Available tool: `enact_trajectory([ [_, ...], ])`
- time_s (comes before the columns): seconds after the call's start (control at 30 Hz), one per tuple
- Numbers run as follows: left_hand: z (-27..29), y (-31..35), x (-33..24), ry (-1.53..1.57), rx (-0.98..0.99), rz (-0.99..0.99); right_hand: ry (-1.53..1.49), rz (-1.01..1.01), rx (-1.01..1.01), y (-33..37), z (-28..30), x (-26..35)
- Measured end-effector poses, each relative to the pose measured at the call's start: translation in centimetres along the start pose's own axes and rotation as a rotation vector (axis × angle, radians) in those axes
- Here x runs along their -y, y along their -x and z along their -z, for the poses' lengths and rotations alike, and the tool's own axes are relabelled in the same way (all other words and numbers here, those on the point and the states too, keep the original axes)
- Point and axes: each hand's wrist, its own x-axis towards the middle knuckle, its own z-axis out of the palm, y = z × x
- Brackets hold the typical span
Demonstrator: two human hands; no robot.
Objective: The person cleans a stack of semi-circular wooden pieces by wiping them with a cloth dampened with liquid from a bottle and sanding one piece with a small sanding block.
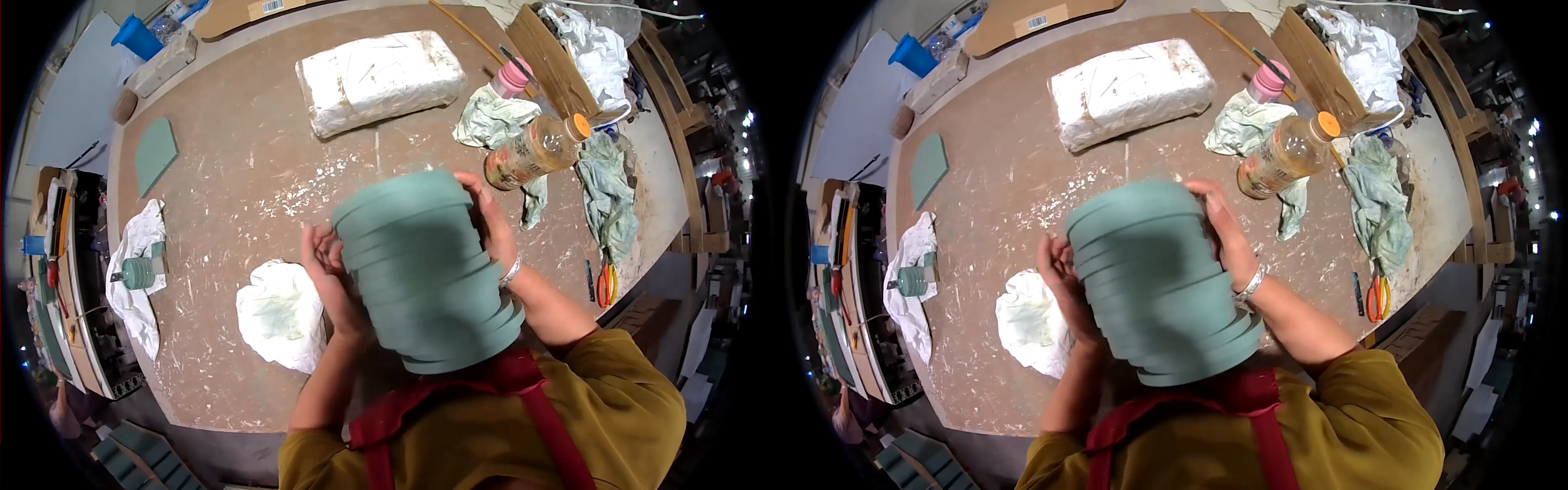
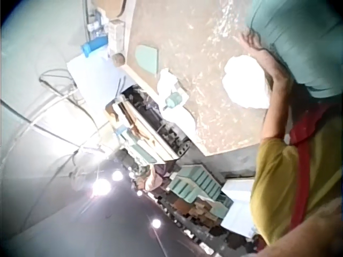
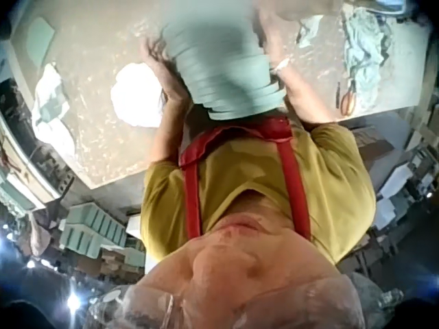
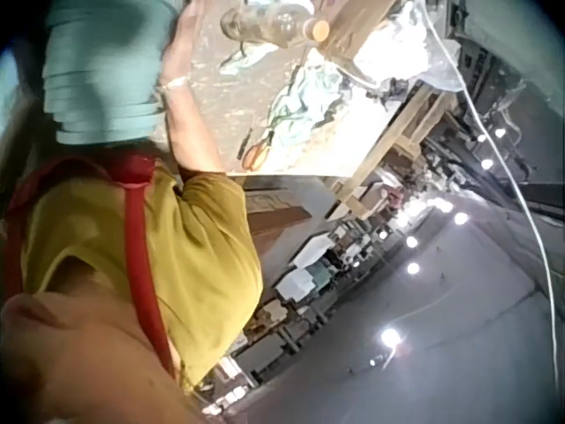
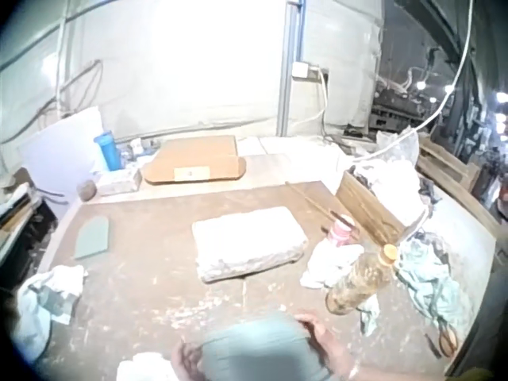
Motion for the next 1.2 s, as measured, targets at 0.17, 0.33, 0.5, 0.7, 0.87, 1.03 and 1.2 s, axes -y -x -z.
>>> enact_trajectory([
  [0.17, -0.7, -0.2, -1.5, 0.042, 0.046, 0.236, 0.08, 0.076, 0.048, 0.6, 0.2, -0.6],
  [0.33, -1.3, -0.1, -1.8, 0.059, 0.082, 0.255, 0.027, -0.021, 0.023, 1.2, -0.7, -0.7],
  [0.5, -0.5, 2.7, -4.0, -0.167, 0.216, 0.245, 0.024, -0.062, -0.08, 5.3, -0.1, -1.7],
  [0.7, -0.5, 3.1, -2.5, -0.065, 0.163, 0.215, 0.194, -0.176, 0.048, 5.9, 2.2, -1.8],
  [0.87, -0.7, 3.5, -2.9, -0.063, 0.187, 0.214, 0.314, -0.241, 0.027, 10.0, 1.8, -1.1],
  [1.03, -0.6, 4.5, -1.7, -0.001, 0.123, 0.189, 0.304, -0.225, -0.028, 11.0, 0.7, -2.1],
  [1.2, 0.0, 4.1, -1.4, -0.167, 0.272, 0.105, 0.025, -0.088, -0.141, 7.9, 0.4, -0.4],
])
